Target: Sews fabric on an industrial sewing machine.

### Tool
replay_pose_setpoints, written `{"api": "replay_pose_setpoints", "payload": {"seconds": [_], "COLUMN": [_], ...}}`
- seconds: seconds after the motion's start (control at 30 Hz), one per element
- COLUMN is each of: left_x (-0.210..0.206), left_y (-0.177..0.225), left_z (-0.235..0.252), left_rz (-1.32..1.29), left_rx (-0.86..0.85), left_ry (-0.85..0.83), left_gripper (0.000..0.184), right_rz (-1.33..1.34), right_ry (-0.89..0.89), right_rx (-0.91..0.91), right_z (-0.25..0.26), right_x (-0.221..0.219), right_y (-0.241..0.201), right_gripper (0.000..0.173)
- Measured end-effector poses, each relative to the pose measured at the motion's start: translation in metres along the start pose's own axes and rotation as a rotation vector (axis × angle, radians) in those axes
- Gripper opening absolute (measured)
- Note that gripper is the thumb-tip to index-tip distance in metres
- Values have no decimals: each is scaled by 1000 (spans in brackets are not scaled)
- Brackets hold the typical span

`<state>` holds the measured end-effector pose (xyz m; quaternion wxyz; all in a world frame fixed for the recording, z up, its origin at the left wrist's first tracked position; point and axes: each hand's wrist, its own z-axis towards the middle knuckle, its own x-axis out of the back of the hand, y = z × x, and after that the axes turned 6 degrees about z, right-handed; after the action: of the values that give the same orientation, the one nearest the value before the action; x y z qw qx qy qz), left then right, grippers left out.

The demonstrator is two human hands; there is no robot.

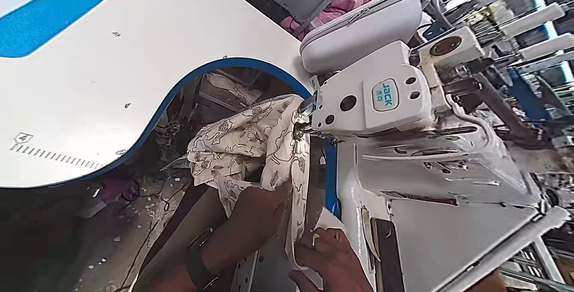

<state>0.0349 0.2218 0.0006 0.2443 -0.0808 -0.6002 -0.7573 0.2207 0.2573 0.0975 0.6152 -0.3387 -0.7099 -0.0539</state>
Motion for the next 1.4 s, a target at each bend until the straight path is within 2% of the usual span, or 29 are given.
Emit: {"api": "replay_pose_setpoints", "payload": {"seconds": [0.1, 0.23, 0.3, 0.43, 0.57, 0.8, 0.9, 0.97, 1.0, 1.03, 1.07, 1.1, 1.13, 1.23, 1.4], "left_x": [-2, 5, 5, 10, 9, 9, 8, 6, 4, 2, 1, 0, 0, 0, 2], "left_y": [-1, -2, -3, -3, -2, 2, 2, 1, 0, -2, -3, -4, -4, -3, -3], "left_z": [0, 3, 4, 7, 4, 3, 5, 2, 0, 0, 0, 2, 4, 9, 12], "left_rz": [-13, -64, -89, -123, -90, -20, -39, -43, -42, -39, -41, -52, -64, -90, -101], "left_rx": [2, 58, 68, 85, 75, 70, 106, 107, 97, 81, 73, 74, 78, 66, 72], "left_ry": [16, -63, -78, -127, -111, -80, -75, -46, -27, -8, -2, -2, -7, -12, -44], "left_gripper": [36, 39, 39, 40, 39, 36, 38, 38, 37, 36, 36, 36, 36, 31, 28], "right_rz": [77, 148, 213, 323, 417, 60, 308, 596, 719, 784, 763, 653, 492, 155, 131], "right_ry": [56, -55, -31, 19, 175, 534, 606, 593, 565, 529, 514, 519, 554, 632, 756], "right_rx": [1, -56, -53, -175, -102, 22, -101, -281, -380, -437, -436, -391, -319, -115, -26], "right_z": [0, 4, 5, 6, 4, 21, 19, 12, 9, 5, 2, 0, 1, 15, 32], "right_x": [-1, -6, -8, -14, -18, -37, -39, -33, -28, -24, -22, -22, -24, -33, -43], "right_y": [1, -1, -4, -10, -18, -12, -12, -12, -11, -11, -13, -17, -23, -27, -15], "right_gripper": [16, 17, 17, 14, 17, 25, 33, 55, 60, 51, 33, 17, 9, 15, 14]}}
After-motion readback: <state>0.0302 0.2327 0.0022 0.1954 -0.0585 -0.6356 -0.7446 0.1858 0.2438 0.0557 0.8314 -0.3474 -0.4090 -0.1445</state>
